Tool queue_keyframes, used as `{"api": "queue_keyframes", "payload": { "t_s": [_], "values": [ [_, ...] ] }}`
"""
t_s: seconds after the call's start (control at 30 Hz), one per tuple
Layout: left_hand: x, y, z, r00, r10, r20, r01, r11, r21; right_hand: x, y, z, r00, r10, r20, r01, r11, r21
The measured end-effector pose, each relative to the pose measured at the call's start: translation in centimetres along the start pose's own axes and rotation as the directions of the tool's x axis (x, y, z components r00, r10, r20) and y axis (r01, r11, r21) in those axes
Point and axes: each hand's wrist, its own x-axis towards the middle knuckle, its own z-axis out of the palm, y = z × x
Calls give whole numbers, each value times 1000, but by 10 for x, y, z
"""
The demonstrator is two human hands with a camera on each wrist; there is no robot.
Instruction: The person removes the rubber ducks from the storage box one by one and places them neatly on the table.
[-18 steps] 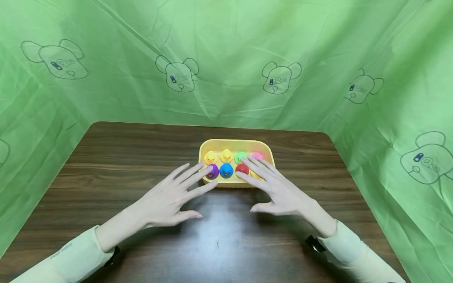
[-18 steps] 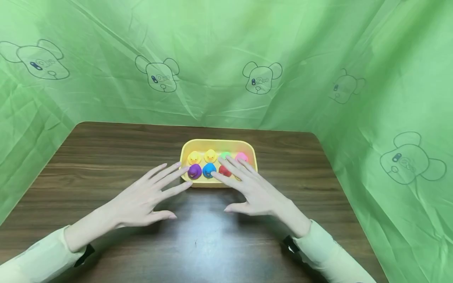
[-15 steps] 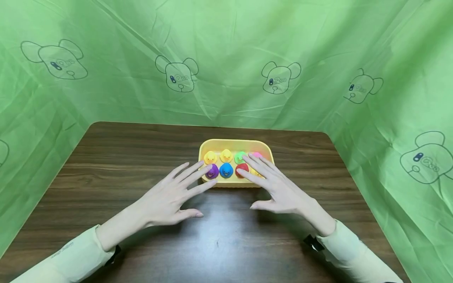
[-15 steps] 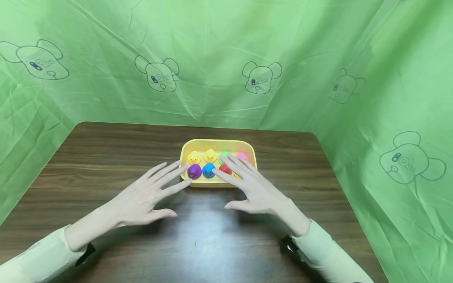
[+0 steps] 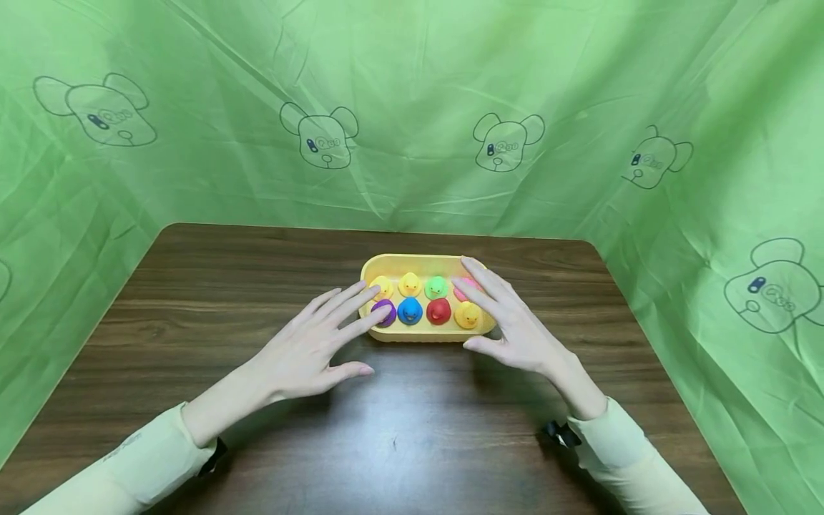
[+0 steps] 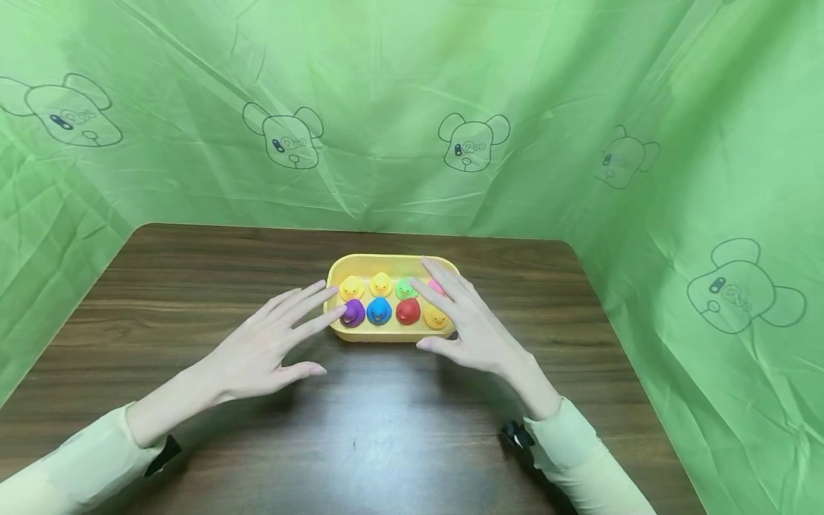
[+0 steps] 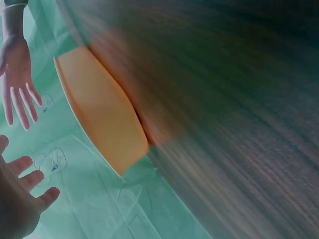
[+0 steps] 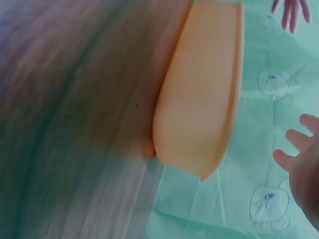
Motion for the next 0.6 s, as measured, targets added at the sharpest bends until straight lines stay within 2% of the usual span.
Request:
{"api": "queue_keyframes", "payload": {
  "t_s": [0.17, 0.33, 0.6],
  "values": [
    [6, -3, -2, 999, -32, -9, 32, 999, -36, 0, 6, -5, 996, 83, -27, -82, 996, 41],
    [12, -5, -3, 998, -34, -44, 32, 998, -50, -3, 12, -5, 988, 152, -34, -149, 986, 80],
    [24, -10, -3, 994, -63, -88, 54, 994, -98, -3, 26, -1, 951, 290, -109, -259, 937, 233]
  ]
}}
